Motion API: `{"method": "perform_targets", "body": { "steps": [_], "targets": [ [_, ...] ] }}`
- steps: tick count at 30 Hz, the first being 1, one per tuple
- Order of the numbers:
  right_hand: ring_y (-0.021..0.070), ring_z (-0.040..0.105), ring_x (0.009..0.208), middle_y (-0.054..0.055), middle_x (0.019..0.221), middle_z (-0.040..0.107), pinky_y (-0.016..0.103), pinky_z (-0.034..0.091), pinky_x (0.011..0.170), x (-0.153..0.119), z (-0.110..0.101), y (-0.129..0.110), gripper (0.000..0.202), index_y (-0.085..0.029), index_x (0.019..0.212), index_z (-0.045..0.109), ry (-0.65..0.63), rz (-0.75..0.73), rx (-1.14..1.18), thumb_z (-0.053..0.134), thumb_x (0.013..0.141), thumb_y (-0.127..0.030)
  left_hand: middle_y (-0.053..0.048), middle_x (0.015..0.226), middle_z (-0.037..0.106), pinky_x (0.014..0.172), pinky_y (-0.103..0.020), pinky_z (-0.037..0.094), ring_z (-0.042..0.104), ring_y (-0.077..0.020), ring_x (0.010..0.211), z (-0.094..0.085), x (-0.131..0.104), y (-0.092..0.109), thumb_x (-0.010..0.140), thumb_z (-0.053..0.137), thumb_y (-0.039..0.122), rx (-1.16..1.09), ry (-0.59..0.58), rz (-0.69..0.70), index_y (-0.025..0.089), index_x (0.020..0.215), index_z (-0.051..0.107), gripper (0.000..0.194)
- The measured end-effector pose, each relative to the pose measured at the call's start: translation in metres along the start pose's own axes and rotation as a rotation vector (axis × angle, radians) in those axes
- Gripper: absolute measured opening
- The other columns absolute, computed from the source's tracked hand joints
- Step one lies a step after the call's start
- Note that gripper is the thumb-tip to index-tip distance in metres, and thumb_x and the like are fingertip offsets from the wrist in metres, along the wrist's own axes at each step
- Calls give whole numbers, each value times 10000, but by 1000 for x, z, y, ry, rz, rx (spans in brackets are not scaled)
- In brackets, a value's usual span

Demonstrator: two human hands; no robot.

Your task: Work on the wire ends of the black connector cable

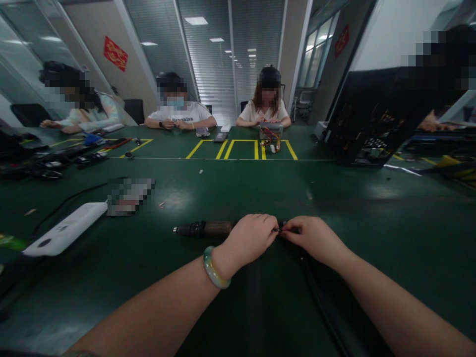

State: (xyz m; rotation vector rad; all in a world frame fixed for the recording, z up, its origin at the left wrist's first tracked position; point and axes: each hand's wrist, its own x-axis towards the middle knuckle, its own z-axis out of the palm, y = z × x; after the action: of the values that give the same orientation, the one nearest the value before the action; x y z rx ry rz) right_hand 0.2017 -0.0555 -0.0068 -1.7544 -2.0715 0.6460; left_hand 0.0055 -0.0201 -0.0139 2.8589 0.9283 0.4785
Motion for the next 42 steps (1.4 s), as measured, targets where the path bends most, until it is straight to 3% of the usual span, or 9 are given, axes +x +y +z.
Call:
{"method": "perform_targets", "body": {
  "steps": [42],
  "targets": [
    [162,642,746,-29,855,713,266,435,648,0,2,-2,167,-283,887,733,-13,-25,6,585,856,-353,-12,918,594,763,-329,465,577,-178,849,0,0,2,893,530,204,-8,27,-21,187,989,507,100]
  ]
}}
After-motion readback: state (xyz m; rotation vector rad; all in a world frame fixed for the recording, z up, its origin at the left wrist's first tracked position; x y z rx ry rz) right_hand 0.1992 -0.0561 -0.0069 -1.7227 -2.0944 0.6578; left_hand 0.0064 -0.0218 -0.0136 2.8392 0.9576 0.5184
